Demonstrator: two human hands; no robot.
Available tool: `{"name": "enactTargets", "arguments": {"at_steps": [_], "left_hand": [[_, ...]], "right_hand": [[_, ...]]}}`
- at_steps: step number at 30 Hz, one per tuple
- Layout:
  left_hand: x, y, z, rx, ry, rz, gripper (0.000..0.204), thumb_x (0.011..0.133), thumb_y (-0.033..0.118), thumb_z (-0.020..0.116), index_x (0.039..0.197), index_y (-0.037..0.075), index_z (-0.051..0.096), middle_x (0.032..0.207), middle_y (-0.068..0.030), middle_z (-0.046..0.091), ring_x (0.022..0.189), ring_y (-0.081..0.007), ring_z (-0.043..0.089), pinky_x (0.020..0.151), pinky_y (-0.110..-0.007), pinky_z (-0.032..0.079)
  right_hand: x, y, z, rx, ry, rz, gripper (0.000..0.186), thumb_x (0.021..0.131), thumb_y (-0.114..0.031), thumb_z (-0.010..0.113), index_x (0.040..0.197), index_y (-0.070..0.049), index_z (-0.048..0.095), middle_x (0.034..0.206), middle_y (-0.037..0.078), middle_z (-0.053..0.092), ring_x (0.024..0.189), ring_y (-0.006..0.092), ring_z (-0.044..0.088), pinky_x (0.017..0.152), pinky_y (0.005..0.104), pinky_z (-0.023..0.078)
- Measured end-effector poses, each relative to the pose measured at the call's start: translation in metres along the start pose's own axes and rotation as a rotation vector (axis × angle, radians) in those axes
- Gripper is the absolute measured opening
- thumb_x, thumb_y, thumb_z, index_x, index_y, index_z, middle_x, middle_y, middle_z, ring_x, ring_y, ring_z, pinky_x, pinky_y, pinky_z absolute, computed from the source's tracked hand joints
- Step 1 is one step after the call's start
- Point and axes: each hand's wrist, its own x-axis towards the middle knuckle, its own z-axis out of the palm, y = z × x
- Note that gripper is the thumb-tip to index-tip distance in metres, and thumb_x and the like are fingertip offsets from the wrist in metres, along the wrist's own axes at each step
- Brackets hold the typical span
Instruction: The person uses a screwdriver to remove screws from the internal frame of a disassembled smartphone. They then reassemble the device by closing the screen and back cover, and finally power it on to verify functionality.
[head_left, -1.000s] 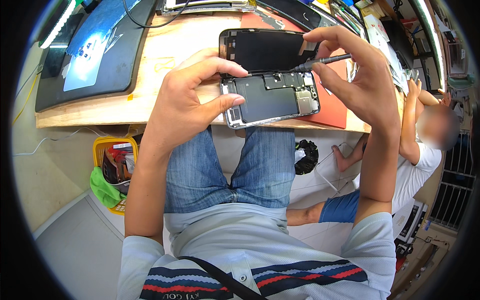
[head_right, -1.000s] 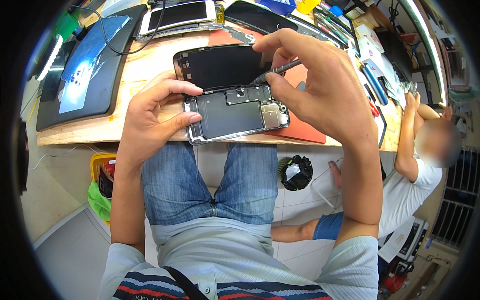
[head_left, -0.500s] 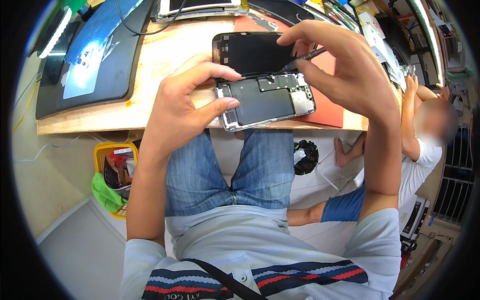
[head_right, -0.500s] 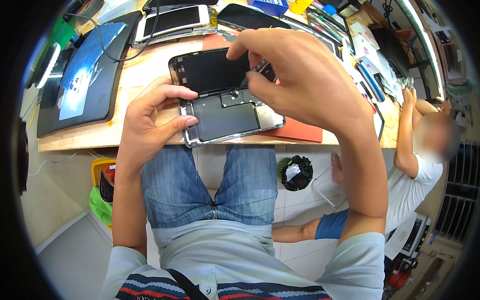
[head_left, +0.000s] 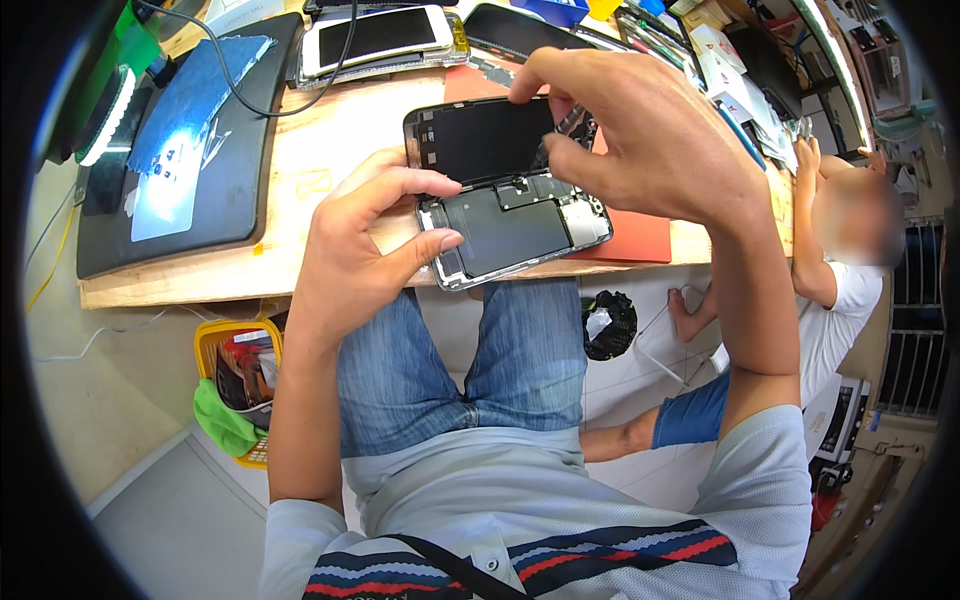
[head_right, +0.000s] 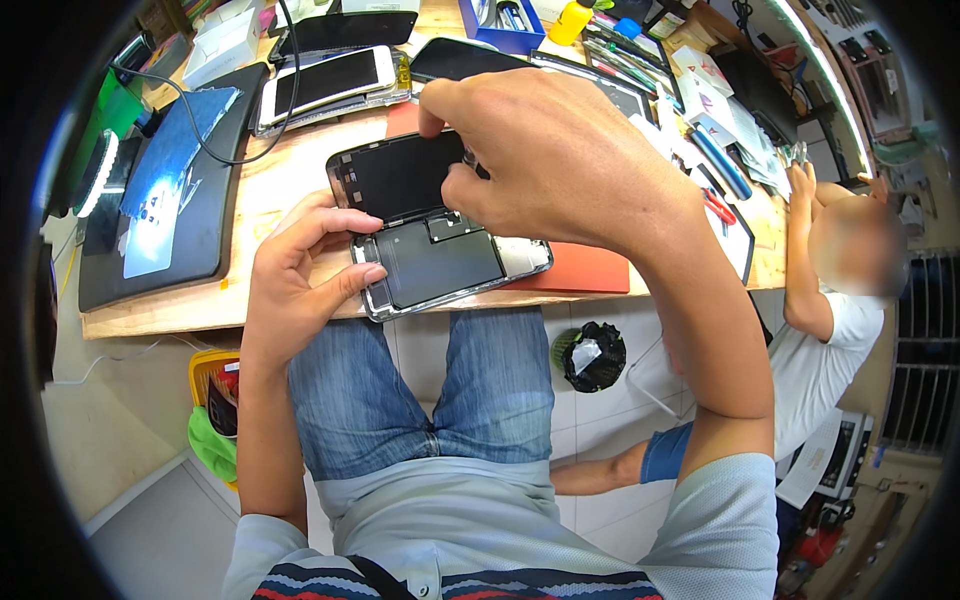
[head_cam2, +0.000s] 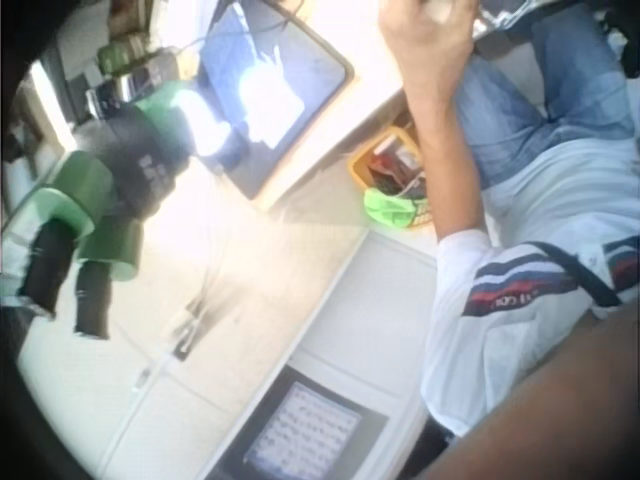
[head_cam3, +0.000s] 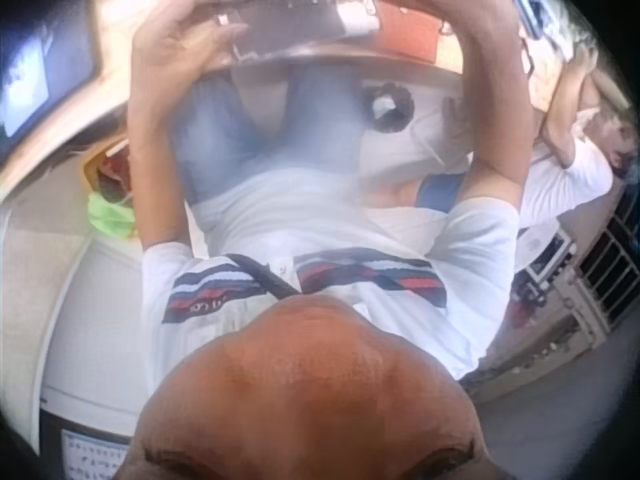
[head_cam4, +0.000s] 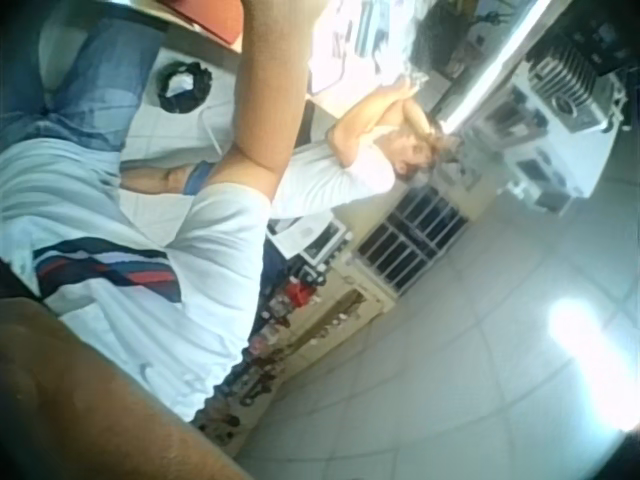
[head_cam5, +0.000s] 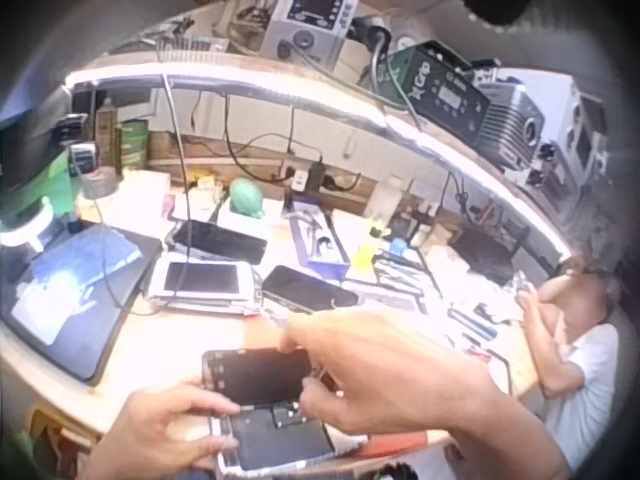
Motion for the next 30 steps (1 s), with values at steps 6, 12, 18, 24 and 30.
{"name": "enactTargets", "arguments": {"at_steps": [6, 12, 18, 24, 30], "left_hand": [[-0.001, 0.004, 0.003, 0.015, 0.021, -0.062, 0.039, 0.075, 0.0, 0.085, 0.111, 0.002, 0.072, 0.111, -0.0101, 0.068, 0.106, -0.0218, 0.067, 0.092, -0.033, 0.054], [-0.003, 0.003, 0.005, -0.063, 0.014, -0.088, 0.042, 0.079, 0.0, 0.084, 0.119, -0.001, 0.069, 0.112, -0.0078, 0.066, 0.107, -0.0175, 0.065, 0.097, -0.031, 0.052], [-0.004, 0.001, 0.005, -0.116, 0.017, -0.083, 0.045, 0.084, -0.002, 0.081, 0.126, 0.0, 0.065, 0.12, -0.0077, 0.063, 0.107, -0.0165, 0.063, 0.097, -0.031, 0.051], [-0.005, -0.004, 0.004, -0.173, 0.018, -0.086, 0.062, 0.088, -0.006, 0.074, 0.147, 0.003, 0.053, 0.124, -0.0078, 0.062, 0.106, -0.0138, 0.062, 0.097, -0.029, 0.051], [-0.005, 0.008, 0.016, -0.257, 0.124, -0.046, 0.083, 0.091, -0.003, 0.073, 0.162, 0.006, 0.032, 0.121, -0.0102, 0.067, 0.107, -0.0151, 0.065, 0.096, -0.03, 0.052]], "right_hand": [[-0.002, 0.007, 0.001, -0.023, -0.053, 0.055, 0.022, 0.088, -0.023, 0.069, 0.101, -0.005, 0.069, 0.072, 0.015, 0.067, 0.072, 0.0362, 0.067, 0.066, 0.047, 0.05], [0.005, 0.001, -0.001, 0.0, -0.097, 0.05, 0.015, 0.088, -0.019, 0.062, 0.09, -0.005, 0.068, 0.072, 0.018, 0.068, 0.075, 0.0406, 0.069, 0.068, 0.0502, 0.052], [0.007, -0.008, -0.006, 0.003, -0.16, 0.103, 0.014, 0.085, -0.018, 0.064, 0.089, -0.006, 0.07, 0.073, 0.019, 0.07, 0.073, 0.0399, 0.07, 0.066, 0.0511, 0.052], [-0.042, 0.004, 0.003, 0.202, 0.077, 0.12, 0.01, 0.088, -0.016, 0.067, 0.092, -0.007, 0.07, 0.078, 0.01, 0.07, 0.073, 0.0291, 0.071, 0.069, 0.0411, 0.054], [-0.143, 0.02, 0.006, 0.542, 0.66, 0.566, 0.012, 0.092, -0.009, 0.074, 0.099, 0.0, 0.074, 0.089, 0.007, 0.076, 0.084, 0.0132, 0.073, 0.081, 0.0272, 0.055]]}}
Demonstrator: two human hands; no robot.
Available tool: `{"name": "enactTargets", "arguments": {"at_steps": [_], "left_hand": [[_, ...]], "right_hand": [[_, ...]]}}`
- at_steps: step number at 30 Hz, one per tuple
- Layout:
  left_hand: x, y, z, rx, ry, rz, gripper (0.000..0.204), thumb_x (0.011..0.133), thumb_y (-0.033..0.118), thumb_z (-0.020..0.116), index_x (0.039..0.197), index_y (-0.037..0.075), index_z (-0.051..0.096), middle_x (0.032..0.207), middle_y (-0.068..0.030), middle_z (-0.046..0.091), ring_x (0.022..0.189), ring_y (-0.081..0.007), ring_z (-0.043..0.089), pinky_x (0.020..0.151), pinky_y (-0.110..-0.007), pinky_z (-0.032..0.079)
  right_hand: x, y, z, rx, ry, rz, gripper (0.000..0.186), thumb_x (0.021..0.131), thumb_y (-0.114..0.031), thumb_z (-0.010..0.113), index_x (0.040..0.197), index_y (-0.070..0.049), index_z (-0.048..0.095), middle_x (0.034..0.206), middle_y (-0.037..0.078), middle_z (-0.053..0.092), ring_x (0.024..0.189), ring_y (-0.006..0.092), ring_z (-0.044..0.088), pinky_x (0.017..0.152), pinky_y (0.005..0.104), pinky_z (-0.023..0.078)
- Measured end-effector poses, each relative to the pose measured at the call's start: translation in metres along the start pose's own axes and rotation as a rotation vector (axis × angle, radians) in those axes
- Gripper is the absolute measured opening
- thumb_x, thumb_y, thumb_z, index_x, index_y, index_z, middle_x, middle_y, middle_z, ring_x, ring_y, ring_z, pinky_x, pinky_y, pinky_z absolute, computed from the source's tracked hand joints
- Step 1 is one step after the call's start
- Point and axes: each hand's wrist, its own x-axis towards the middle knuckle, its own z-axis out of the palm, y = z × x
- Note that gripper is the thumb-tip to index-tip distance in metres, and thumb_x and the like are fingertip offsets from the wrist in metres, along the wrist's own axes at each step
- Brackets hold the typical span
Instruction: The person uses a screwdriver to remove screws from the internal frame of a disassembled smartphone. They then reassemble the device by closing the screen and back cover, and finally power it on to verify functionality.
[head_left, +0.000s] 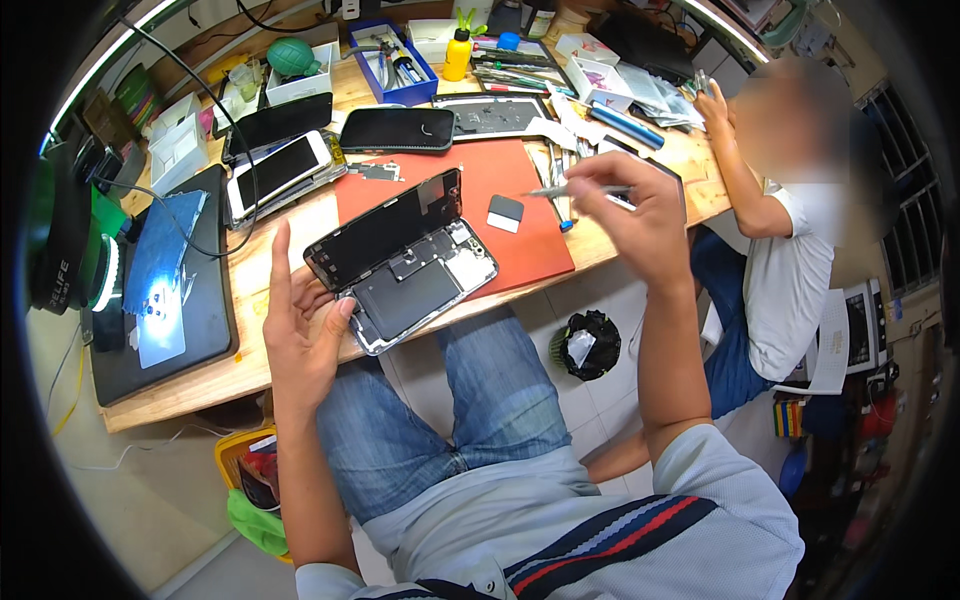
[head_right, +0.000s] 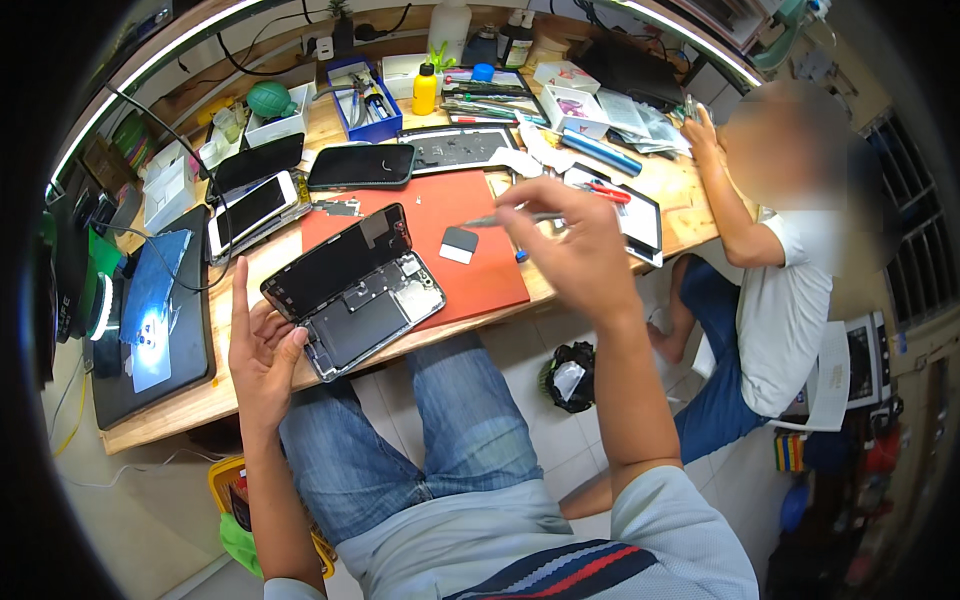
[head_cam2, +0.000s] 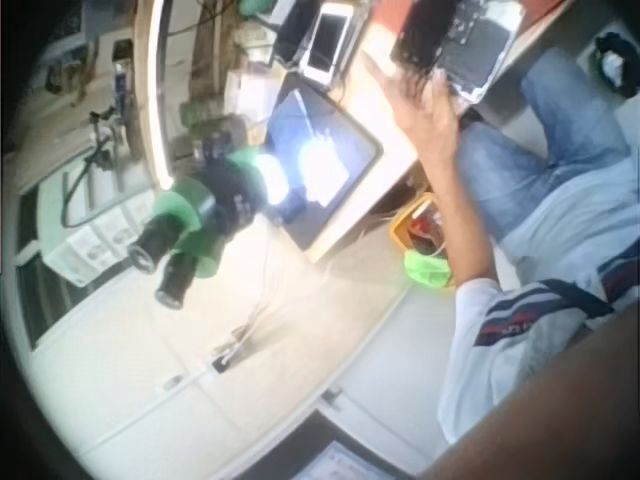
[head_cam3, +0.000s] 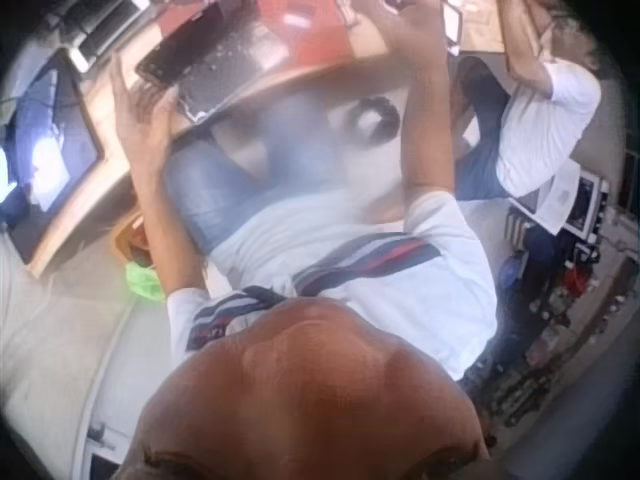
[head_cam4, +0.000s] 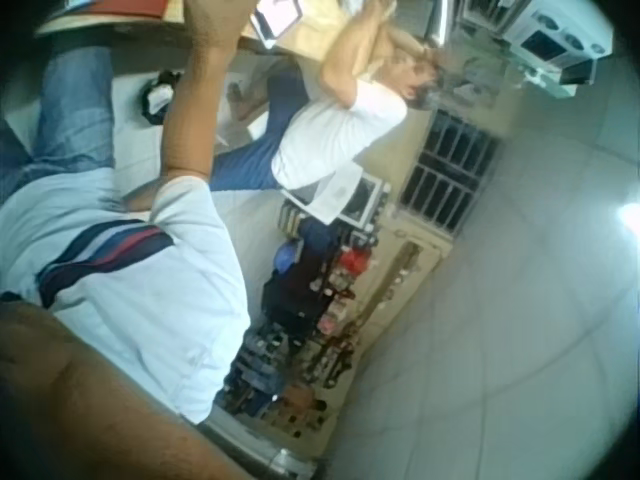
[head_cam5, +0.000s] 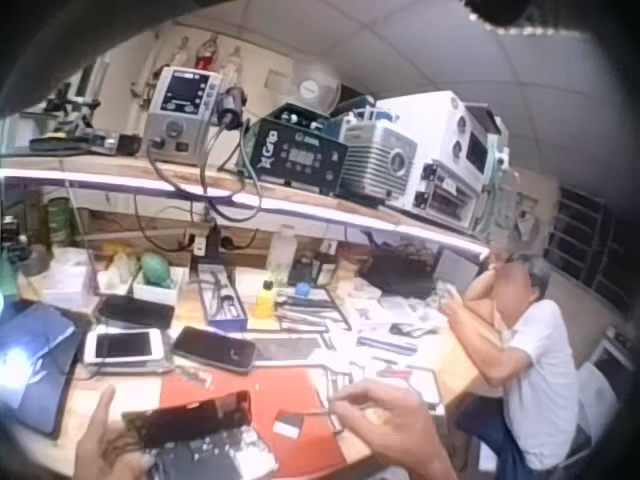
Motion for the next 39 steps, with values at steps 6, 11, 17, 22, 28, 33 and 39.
{"name": "enactTargets", "arguments": {"at_steps": [6, 11, 17, 22, 28, 33, 39], "left_hand": [[0.0, -0.001, -0.01, 0.252, -0.065, -0.006, 0.048, 0.091, 0.005, 0.078, 0.135, 0.0, 0.062, 0.117, -0.0108, 0.071, 0.108, -0.0182, 0.067, 0.098, -0.031, 0.052], [0.006, 0.013, -0.004, 0.515, -0.191, 0.181, 0.04, 0.083, 0.008, 0.083, 0.12, -0.001, 0.07, 0.122, -0.0164, 0.071, 0.112, -0.0268, 0.069, 0.1, -0.036, 0.052], [0.005, 0.033, 0.002, 0.818, -0.397, 0.177, 0.07, 0.071, 0.013, 0.09, 0.136, 0.007, 0.062, 0.143, -0.0168, 0.06, 0.131, -0.0376, 0.057, 0.11, -0.045, 0.045], [0.008, 0.042, 0.009, 0.932, -0.492, 0.103, 0.08, 0.07, 0.021, 0.091, 0.141, 0.008, 0.058, 0.147, -0.0162, 0.056, 0.135, -0.0375, 0.051, 0.113, -0.046, 0.042], [0.021, 0.044, 0.037, 1.055, -0.531, 0.156, 0.074, 0.077, 0.029, 0.086, 0.142, 0.008, 0.056, 0.141, -0.0183, 0.056, 0.13, -0.0376, 0.051, 0.11, -0.046, 0.043], [0.036, 0.033, 0.065, 1.083, -0.533, 0.14, 0.071, 0.075, 0.027, 0.086, 0.138, 0.009, 0.06, 0.135, -0.0179, 0.059, 0.124, -0.037, 0.055, 0.105, -0.045, 0.047], [0.035, 0.031, 0.064, 1.037, -0.466, 0.186, 0.064, 0.07, 0.022, 0.083, 0.131, 0.012, 0.066, 0.126, -0.0176, 0.062, 0.117, -0.0362, 0.058, 0.1, -0.045, 0.05]], "right_hand": [[-0.008, 0.072, -0.014, -0.286, 0.26, 0.079, 0.017, 0.09, -0.018, 0.075, 0.102, -0.007, 0.08, 0.087, 0.012, 0.075, 0.076, 0.0181, 0.069, 0.067, 0.0316, 0.05], [-0.004, 0.101, 0.009, -0.553, 0.234, 0.01, 0.018, 0.084, -0.027, 0.079, 0.096, -0.014, 0.083, 0.074, 0.01, 0.065, 0.078, 0.0289, 0.064, 0.074, 0.0461, 0.044], [-0.004, 0.1, 0.023, -0.615, 0.232, -0.101, 0.031, 0.083, -0.039, 0.082, 0.101, -0.013, 0.082, 0.086, 0.008, 0.069, 0.084, 0.0269, 0.064, 0.074, 0.0429, 0.044], [-0.034, 0.071, 0.019, -0.252, 0.391, 0.018, 0.022, 0.087, -0.018, 0.08, 0.105, -0.006, 0.078, 0.095, 0.01, 0.072, 0.092, 0.0248, 0.068, 0.083, 0.037, 0.051], [-0.118, 0.037, 0.056, 0.108, 0.369, 0.133, 0.006, 0.09, -0.004, 0.072, 0.093, 0.001, 0.072, 0.092, 0.009, 0.071, 0.087, 0.0207, 0.066, 0.082, 0.0317, 0.051], [-0.157, 0.007, 0.099, 0.431, 0.011, 0.227, 0.013, 0.087, -0.003, 0.075, 0.1, -0.001, 0.075, 0.1, 0.01, 0.071, 0.093, 0.0197, 0.066, 0.084, 0.031, 0.051], [-0.155, 0.012, 0.116, 0.574, -0.203, 0.341, 0.028, 0.085, -0.006, 0.08, 0.112, -0.001, 0.073, 0.104, 0.009, 0.071, 0.097, 0.0182, 0.068, 0.086, 0.032, 0.051]]}}
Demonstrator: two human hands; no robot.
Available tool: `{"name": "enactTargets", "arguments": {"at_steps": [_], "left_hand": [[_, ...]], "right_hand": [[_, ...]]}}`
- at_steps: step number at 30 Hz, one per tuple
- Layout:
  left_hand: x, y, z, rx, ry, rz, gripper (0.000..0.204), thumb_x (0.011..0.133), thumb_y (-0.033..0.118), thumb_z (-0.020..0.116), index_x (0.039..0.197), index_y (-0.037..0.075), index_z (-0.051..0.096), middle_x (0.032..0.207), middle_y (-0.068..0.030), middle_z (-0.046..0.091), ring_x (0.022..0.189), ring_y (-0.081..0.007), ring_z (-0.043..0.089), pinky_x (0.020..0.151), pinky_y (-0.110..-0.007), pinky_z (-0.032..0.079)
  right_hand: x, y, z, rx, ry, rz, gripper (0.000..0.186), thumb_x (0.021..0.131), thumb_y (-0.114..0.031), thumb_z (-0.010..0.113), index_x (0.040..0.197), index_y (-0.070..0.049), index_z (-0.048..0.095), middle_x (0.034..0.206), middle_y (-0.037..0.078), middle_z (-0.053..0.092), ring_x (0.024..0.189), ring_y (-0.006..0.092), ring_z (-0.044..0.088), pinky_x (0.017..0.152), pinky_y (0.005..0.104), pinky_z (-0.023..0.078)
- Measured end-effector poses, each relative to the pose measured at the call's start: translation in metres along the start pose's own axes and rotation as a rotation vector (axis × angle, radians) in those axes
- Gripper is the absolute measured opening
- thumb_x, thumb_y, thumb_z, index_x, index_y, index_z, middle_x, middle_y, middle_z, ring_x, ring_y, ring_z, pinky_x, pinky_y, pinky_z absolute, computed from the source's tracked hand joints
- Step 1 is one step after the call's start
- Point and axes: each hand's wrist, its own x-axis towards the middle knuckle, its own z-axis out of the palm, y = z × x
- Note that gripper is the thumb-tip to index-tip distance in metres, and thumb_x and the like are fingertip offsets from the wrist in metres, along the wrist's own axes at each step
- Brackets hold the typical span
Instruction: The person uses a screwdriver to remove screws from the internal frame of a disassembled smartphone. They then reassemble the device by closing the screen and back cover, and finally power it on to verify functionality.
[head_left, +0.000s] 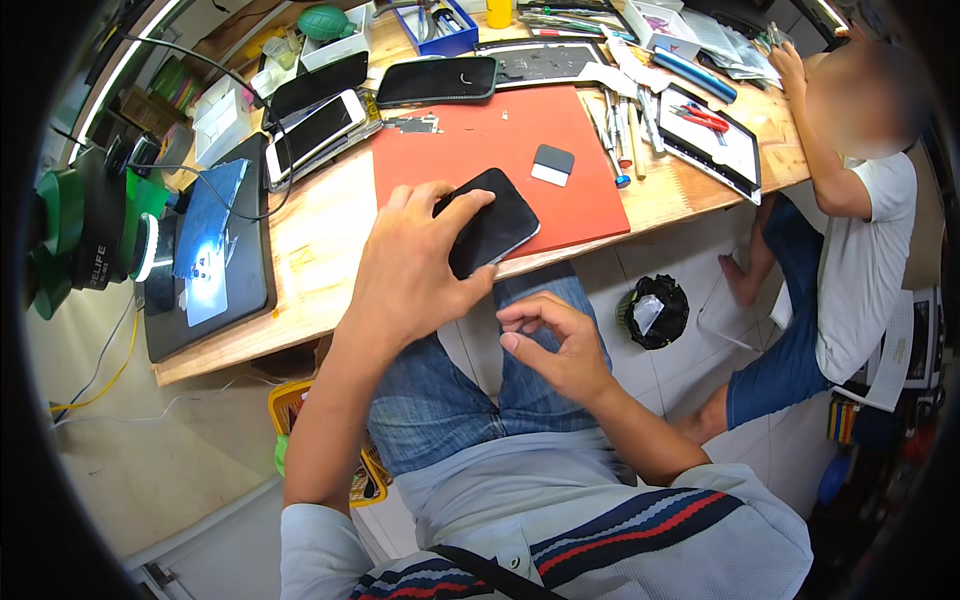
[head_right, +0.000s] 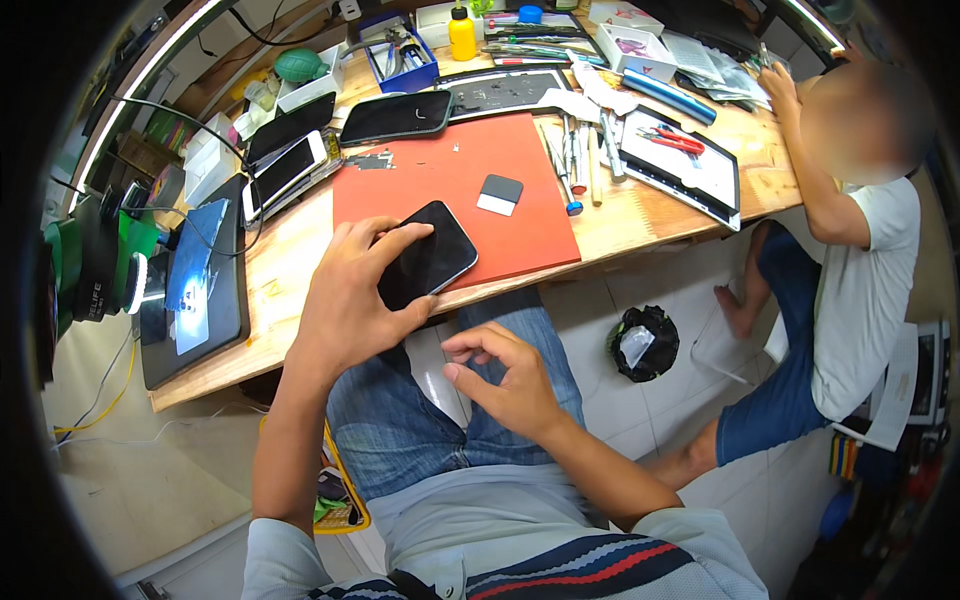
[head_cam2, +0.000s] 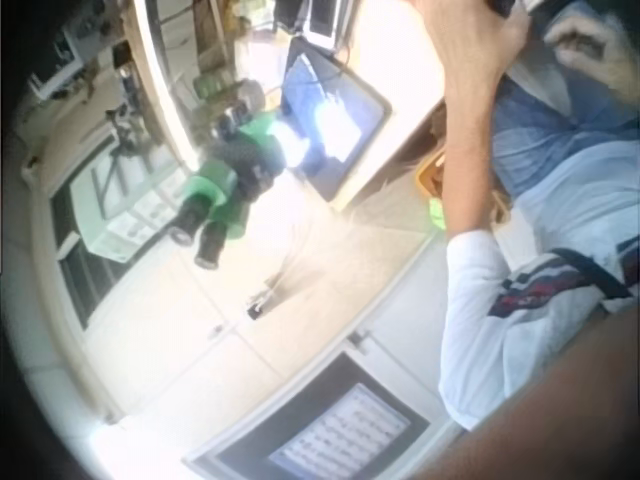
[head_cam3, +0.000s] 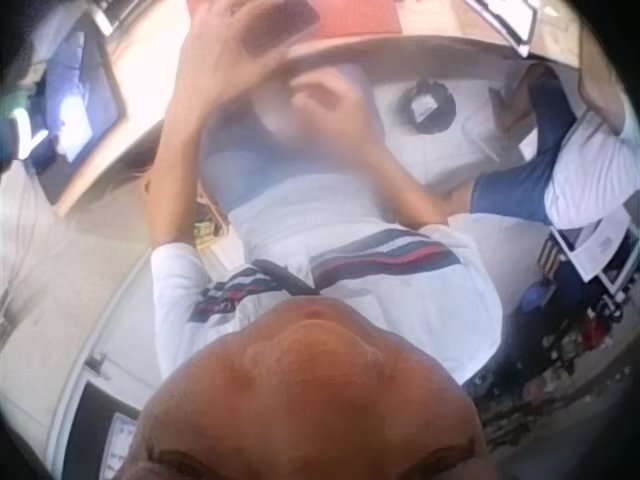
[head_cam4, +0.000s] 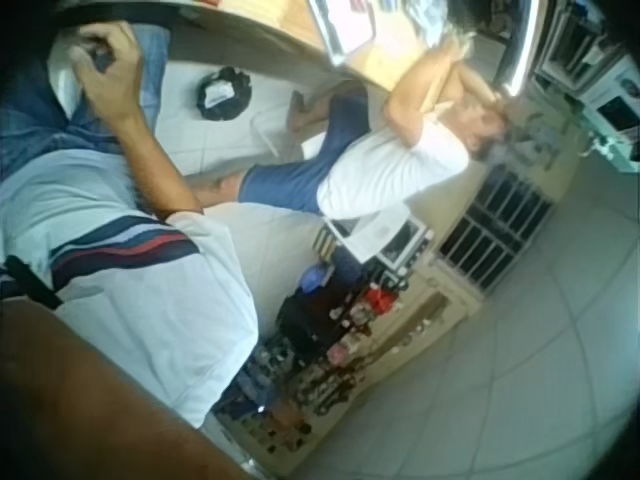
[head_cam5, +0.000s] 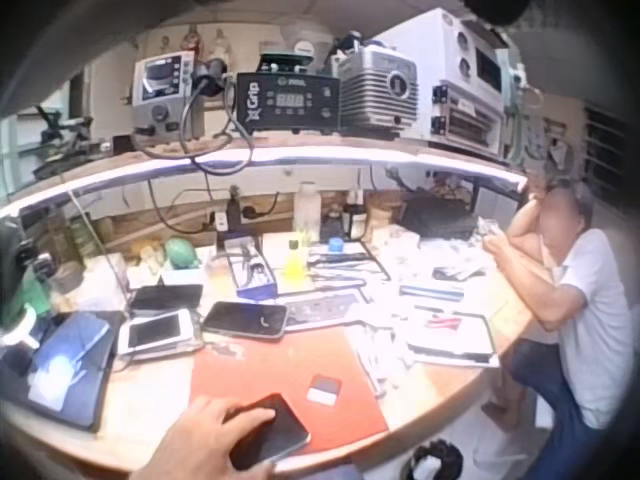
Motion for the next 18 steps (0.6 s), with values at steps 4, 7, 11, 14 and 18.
{"name": "enactTargets", "arguments": {"at_steps": [4, 7, 11, 14, 18], "left_hand": [[-0.015, 0.014, -0.007, -0.215, 0.095, 0.002, 0.065, 0.069, 0.023, 0.083, 0.131, 0.012, 0.067, 0.119, -0.0174, 0.064, 0.11, -0.0367, 0.06, 0.095, -0.045, 0.051], [-0.024, 0.026, -0.011, -0.447, 0.136, 0.006, 0.069, 0.07, 0.02, 0.085, 0.135, 0.009, 0.065, 0.12, -0.0167, 0.065, 0.109, -0.0354, 0.064, 0.096, -0.043, 0.052], [-0.038, 0.034, -0.007, -0.782, 0.11, 0.026, 0.078, 0.074, 0.012, 0.089, 0.143, -0.001, 0.056, 0.133, -0.016, 0.063, 0.118, -0.0232, 0.065, 0.096, -0.035, 0.055], [-0.041, 0.036, 0.0, -0.851, 0.141, 0.018, 0.079, 0.075, 0.011, 0.09, 0.145, -0.001, 0.055, 0.136, -0.0167, 0.06, 0.12, -0.0242, 0.064, 0.1, -0.036, 0.054], [-0.045, 0.038, 0.004, -0.864, 0.194, -0.007, 0.078, 0.072, 0.018, 0.091, 0.143, 0.004, 0.06, 0.131, -0.0205, 0.062, 0.115, -0.0322, 0.066, 0.099, -0.04, 0.052]], "right_hand": [[0.005, 0.001, -0.001, 0.163, -0.111, -0.018, 0.063, 0.084, -0.015, 0.085, 0.139, 0.0, 0.057, 0.126, 0.009, 0.065, 0.115, 0.0191, 0.063, 0.098, 0.034, 0.049], [0.006, 0.0, 0.005, 0.274, -0.206, -0.131, 0.09, 0.083, -0.02, 0.088, 0.155, -0.001, 0.037, 0.144, 0.012, 0.054, 0.133, 0.0227, 0.054, 0.108, 0.0373, 0.044], [0.005, -0.009, 0.01, 0.354, -0.311, -0.151, 0.105, 0.083, -0.021, 0.089, 0.162, -0.002, 0.023, 0.154, 0.014, 0.043, 0.143, 0.0266, 0.044, 0.117, 0.0411, 0.037], [0.002, -0.006, 0.011, 0.416, -0.316, -0.071, 0.105, 0.081, -0.018, 0.09, 0.161, -0.003, 0.024, 0.152, 0.014, 0.045, 0.142, 0.026, 0.046, 0.116, 0.0414, 0.038], [0.002, -0.008, 0.008, 0.437, -0.303, -0.075, 0.099, 0.08, -0.014, 0.09, 0.159, -0.004, 0.031, 0.147, 0.013, 0.051, 0.138, 0.0248, 0.05, 0.114, 0.0413, 0.041]]}}
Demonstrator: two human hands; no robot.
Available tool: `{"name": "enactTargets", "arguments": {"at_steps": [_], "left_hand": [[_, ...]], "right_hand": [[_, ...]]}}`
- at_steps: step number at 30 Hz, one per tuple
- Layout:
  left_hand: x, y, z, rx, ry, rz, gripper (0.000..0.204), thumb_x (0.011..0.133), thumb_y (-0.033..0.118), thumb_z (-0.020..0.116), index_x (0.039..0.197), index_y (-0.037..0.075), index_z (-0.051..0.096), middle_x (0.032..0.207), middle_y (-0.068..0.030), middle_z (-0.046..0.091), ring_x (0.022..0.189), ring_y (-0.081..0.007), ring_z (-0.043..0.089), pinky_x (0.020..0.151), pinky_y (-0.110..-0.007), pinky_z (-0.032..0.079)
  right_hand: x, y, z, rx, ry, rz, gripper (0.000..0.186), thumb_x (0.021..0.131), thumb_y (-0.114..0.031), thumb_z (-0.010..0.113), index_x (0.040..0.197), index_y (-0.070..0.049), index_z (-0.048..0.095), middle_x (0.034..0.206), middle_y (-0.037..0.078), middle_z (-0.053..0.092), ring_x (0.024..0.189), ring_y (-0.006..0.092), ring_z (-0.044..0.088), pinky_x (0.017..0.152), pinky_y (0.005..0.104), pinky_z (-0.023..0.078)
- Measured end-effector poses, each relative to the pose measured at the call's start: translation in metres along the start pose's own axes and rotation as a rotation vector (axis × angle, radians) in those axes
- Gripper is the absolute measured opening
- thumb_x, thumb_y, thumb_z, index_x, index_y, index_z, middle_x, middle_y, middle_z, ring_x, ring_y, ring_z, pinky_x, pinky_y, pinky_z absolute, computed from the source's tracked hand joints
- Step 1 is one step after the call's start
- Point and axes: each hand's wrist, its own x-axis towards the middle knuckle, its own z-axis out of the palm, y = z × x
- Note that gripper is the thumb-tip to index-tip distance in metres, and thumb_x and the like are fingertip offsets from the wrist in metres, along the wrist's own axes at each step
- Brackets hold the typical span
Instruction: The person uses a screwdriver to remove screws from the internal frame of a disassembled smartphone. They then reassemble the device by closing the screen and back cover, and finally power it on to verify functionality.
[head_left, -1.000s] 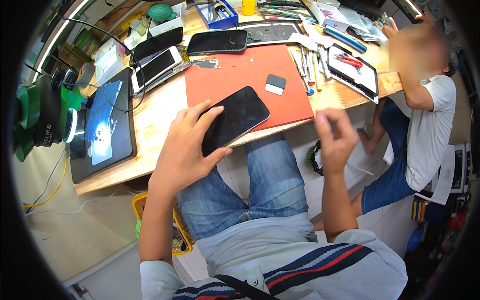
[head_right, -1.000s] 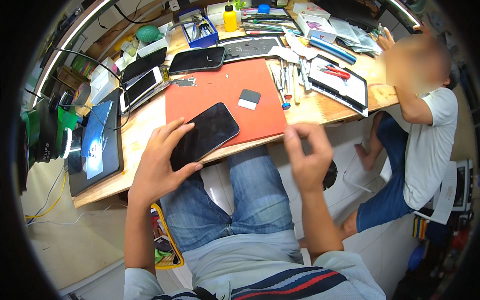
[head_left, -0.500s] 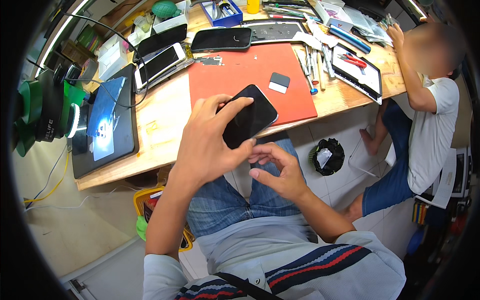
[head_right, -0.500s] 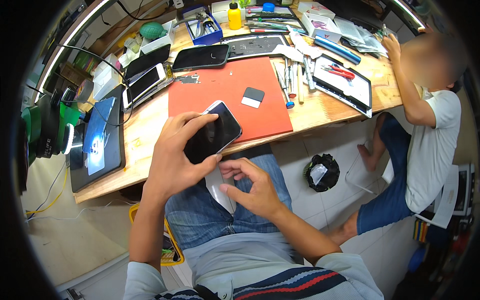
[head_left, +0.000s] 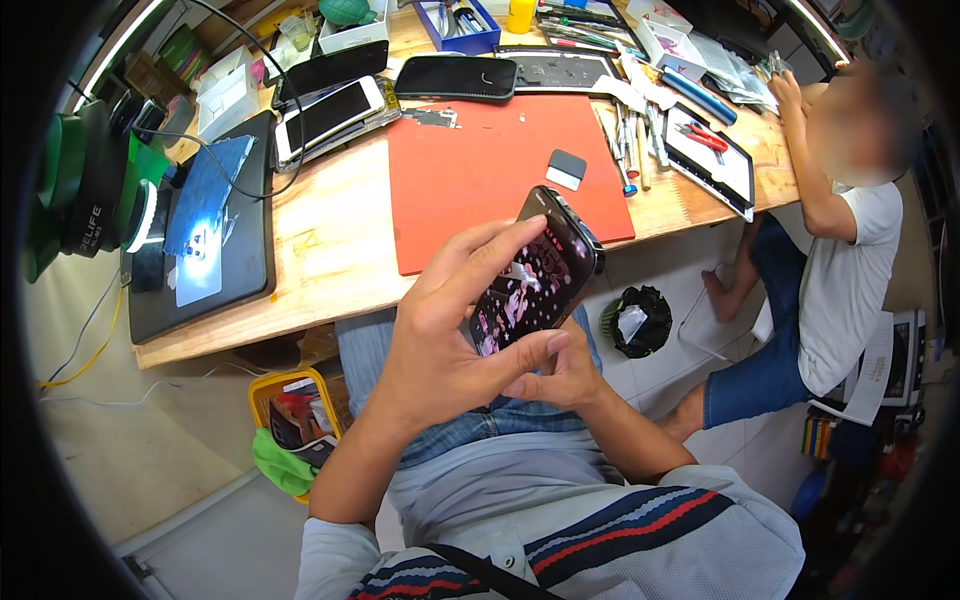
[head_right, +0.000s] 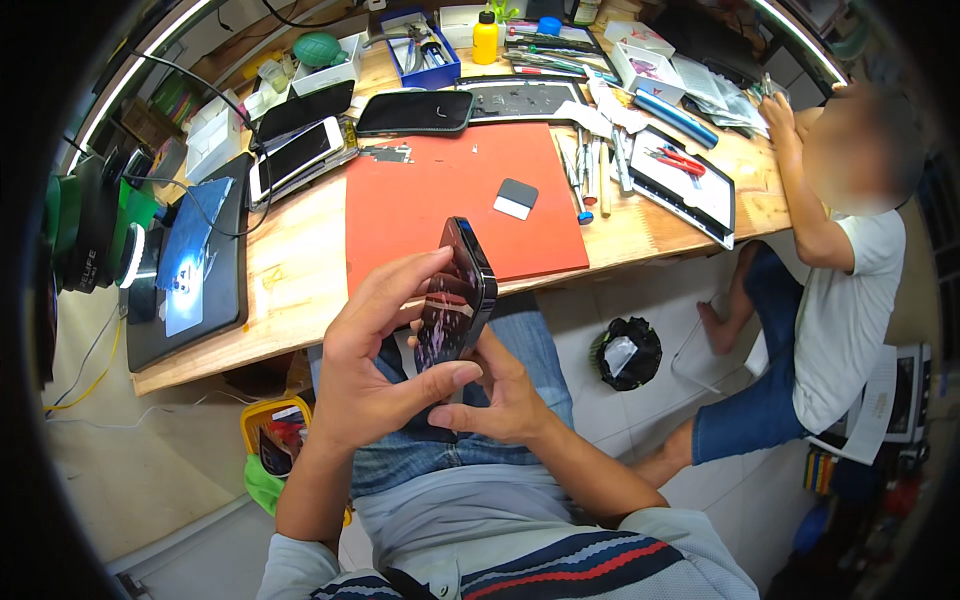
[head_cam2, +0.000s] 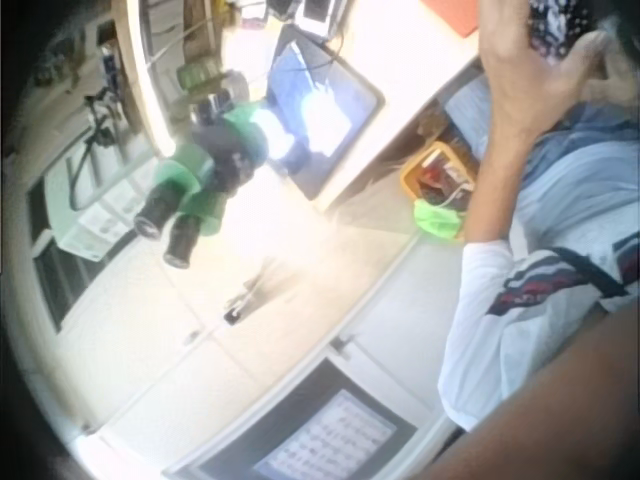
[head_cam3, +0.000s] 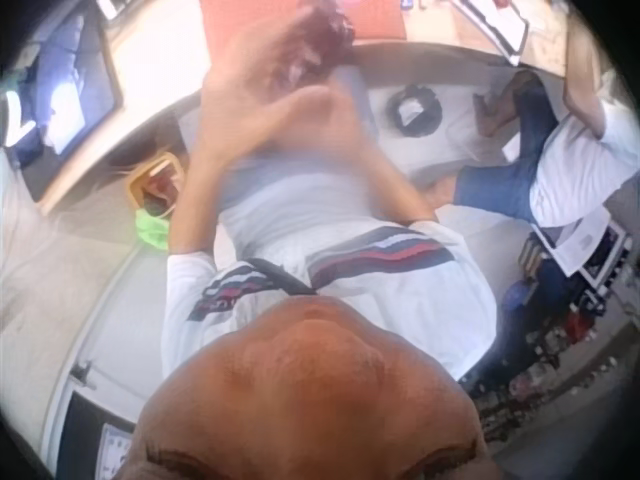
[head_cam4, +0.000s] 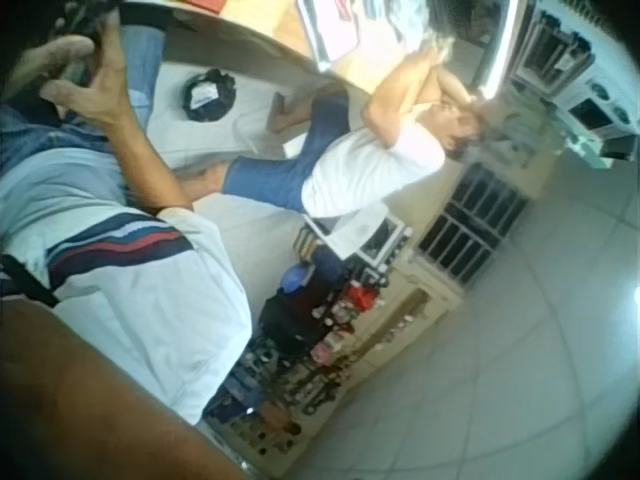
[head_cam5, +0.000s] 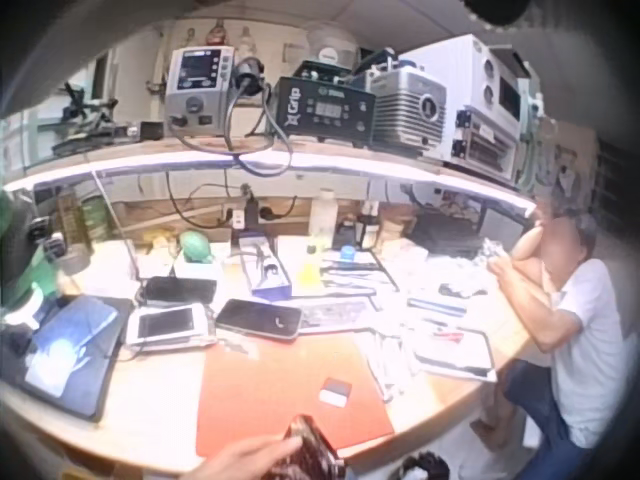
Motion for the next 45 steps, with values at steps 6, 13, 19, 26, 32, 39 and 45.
{"name": "enactTargets", "arguments": {"at_steps": [6, 13, 19, 26, 32, 39, 45], "left_hand": [[-0.004, 0.005, -0.006, 0.111, -0.012, 0.05, 0.081, 0.071, 0.022, 0.092, 0.144, 0.006, 0.06, 0.13, -0.02, 0.061, 0.114, -0.033, 0.065, 0.1, -0.041, 0.051], [-0.007, 0.002, -0.011, 0.072, 0.034, 0.052, 0.074, 0.074, 0.024, 0.091, 0.14, 0.006, 0.065, 0.127, -0.0191, 0.062, 0.112, -0.0311, 0.066, 0.099, -0.039, 0.052], [-0.01, -0.003, -0.011, -0.048, 0.073, 0.03, 0.064, 0.082, 0.018, 0.087, 0.14, 0.004, 0.064, 0.129, -0.0183, 0.063, 0.114, -0.0257, 0.066, 0.097, -0.036, 0.053], [-0.003, 0.007, -0.014, -0.501, 0.112, -0.301, 0.051, 0.087, 0.007, 0.083, 0.133, -0.006, 0.064, 0.11, -0.0144, 0.074, 0.096, -0.0158, 0.072, 0.085, -0.027, 0.058], [-0.007, -0.012, -0.026, -0.452, 0.245, -0.304, 0.023, 0.092, 0.004, 0.078, 0.109, -0.007, 0.069, 0.093, -0.0111, 0.076, 0.078, -0.0107, 0.072, 0.069, -0.022, 0.059], [-0.014, -0.017, -0.023, -0.502, 0.32, -0.276, 0.017, 0.097, 0.002, 0.072, 0.108, -0.008, 0.065, 0.092, -0.0147, 0.076, 0.078, -0.0108, 0.072, 0.068, -0.022, 0.059], [-0.014, -0.015, -0.029, -0.591, 0.176, -0.409, 0.027, 0.097, 0.008, 0.073, 0.118, -0.005, 0.062, 0.093, -0.013, 0.076, 0.082, -0.0102, 0.072, 0.071, -0.022, 0.058]], "right_hand": [[-0.003, -0.004, 0.0, -0.055, -0.018, -0.058, 0.09, 0.08, -0.014, 0.091, 0.154, -0.002, 0.04, 0.146, 0.014, 0.053, 0.137, 0.0252, 0.051, 0.114, 0.0422, 0.041], [-0.001, -0.001, -0.004, -0.191, -0.065, -0.122, 0.083, 0.079, -0.015, 0.091, 0.149, 0.0, 0.049, 0.146, 0.013, 0.053, 0.137, 0.0262, 0.051, 0.115, 0.0421, 0.041], [0.0, -0.009, 0.0, -0.132, -0.045, 0.054, 0.082, 0.076, -0.018, 0.093, 0.145, 0.002, 0.054, 0.144, 0.013, 0.054, 0.136, 0.0261, 0.052, 0.114, 0.0419, 0.042], [-0.007, -0.004, 0.005, 0.632, -0.293, 0.315, 0.091, 0.069, -0.024, 0.089, 0.143, 0.011, 0.049, 0.134, 0.03, 0.062, 0.122, 0.0397, 0.065, 0.109, 0.0485, 0.049], [-0.004, -0.014, 0.001, 0.592, -0.192, 0.335, 0.072, 0.1, -0.041, 0.061, 0.144, 0.013, 0.046, 0.132, 0.035, 0.062, 0.111, 0.0421, 0.071, 0.099, 0.0467, 0.056], [0.005, -0.026, -0.005, 0.08, 0.264, 0.152, 0.025, 0.102, -0.008, 0.066, 0.122, 0.007, 0.065, 0.104, 0.009, 0.075, 0.089, 0.0076, 0.069, 0.08, 0.0221, 0.054], [0.007, -0.049, -0.003, -0.06, 0.286, 0.173, 0.027, 0.101, -0.01, 0.069, 0.12, 0.009, 0.068, 0.101, 0.01, 0.076, 0.088, 0.0079, 0.069, 0.076, 0.0223, 0.055]]}}
